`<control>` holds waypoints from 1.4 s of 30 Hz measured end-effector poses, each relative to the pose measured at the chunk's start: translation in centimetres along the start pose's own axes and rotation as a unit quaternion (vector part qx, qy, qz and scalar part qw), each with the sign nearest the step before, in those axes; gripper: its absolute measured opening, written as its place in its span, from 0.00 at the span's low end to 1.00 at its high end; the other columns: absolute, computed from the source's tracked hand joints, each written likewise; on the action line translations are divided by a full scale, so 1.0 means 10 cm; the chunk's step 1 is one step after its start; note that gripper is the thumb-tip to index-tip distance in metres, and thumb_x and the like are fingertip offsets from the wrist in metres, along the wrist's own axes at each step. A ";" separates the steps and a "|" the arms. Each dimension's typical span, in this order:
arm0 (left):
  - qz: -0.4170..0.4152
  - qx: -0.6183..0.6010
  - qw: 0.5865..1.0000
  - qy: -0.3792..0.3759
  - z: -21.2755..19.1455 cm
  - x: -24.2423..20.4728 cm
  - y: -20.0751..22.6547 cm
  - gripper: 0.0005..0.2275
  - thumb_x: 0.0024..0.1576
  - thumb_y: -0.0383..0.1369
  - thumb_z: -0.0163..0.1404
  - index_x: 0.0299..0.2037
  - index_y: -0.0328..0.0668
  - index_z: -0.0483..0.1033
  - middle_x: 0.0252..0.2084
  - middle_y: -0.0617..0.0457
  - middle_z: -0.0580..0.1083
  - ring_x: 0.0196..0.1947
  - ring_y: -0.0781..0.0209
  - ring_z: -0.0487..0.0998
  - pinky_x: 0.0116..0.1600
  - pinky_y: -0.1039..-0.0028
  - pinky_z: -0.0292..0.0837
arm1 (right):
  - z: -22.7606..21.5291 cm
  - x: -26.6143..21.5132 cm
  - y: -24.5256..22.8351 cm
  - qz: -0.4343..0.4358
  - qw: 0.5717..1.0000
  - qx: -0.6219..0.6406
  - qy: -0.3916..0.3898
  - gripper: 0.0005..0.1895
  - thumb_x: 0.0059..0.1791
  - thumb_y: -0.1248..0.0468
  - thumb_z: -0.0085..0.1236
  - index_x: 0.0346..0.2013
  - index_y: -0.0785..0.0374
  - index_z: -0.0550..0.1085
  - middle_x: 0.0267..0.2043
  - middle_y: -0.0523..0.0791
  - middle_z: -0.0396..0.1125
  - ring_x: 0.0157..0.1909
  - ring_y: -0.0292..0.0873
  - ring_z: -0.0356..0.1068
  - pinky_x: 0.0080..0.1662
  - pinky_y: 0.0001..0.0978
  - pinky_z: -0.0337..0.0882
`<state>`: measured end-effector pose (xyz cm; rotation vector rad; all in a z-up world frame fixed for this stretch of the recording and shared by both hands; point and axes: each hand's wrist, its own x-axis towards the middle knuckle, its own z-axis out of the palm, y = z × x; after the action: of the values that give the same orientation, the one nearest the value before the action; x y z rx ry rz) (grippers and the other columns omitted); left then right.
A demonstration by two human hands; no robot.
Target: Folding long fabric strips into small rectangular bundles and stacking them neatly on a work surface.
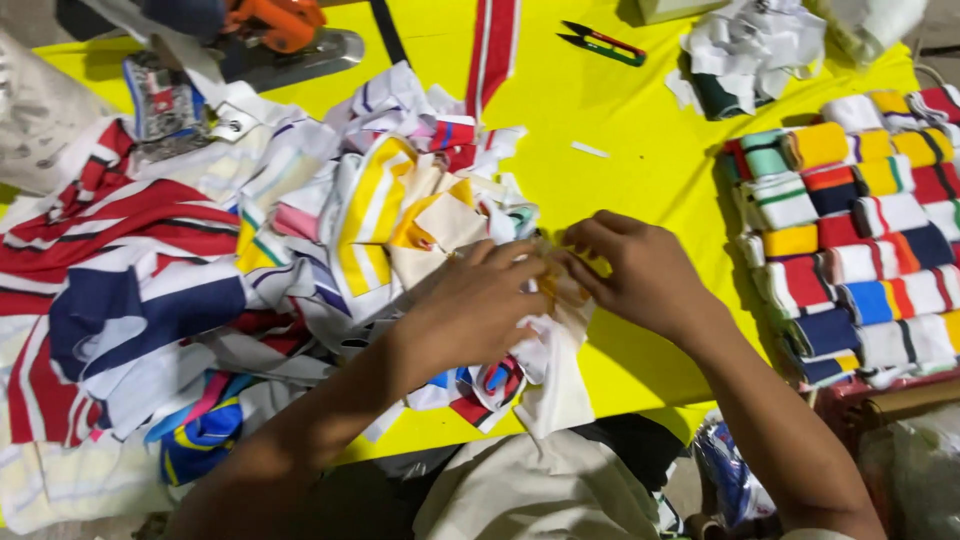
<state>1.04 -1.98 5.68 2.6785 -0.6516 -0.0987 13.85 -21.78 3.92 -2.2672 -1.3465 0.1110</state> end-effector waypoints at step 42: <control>-0.121 -0.475 0.803 0.339 0.32 -0.31 -0.67 0.19 0.60 0.31 0.58 0.60 0.34 0.70 0.47 0.36 0.76 0.43 0.48 0.83 0.52 0.58 0.81 | 0.65 0.59 0.28 0.164 0.713 0.629 0.264 0.07 0.54 0.76 0.54 0.47 0.69 0.73 0.40 0.47 0.70 0.36 0.44 0.77 0.44 0.30 0.83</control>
<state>0.65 3.82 0.09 1.6041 0.0236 0.3637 17.05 -15.51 -1.98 -1.1229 -0.2651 0.3414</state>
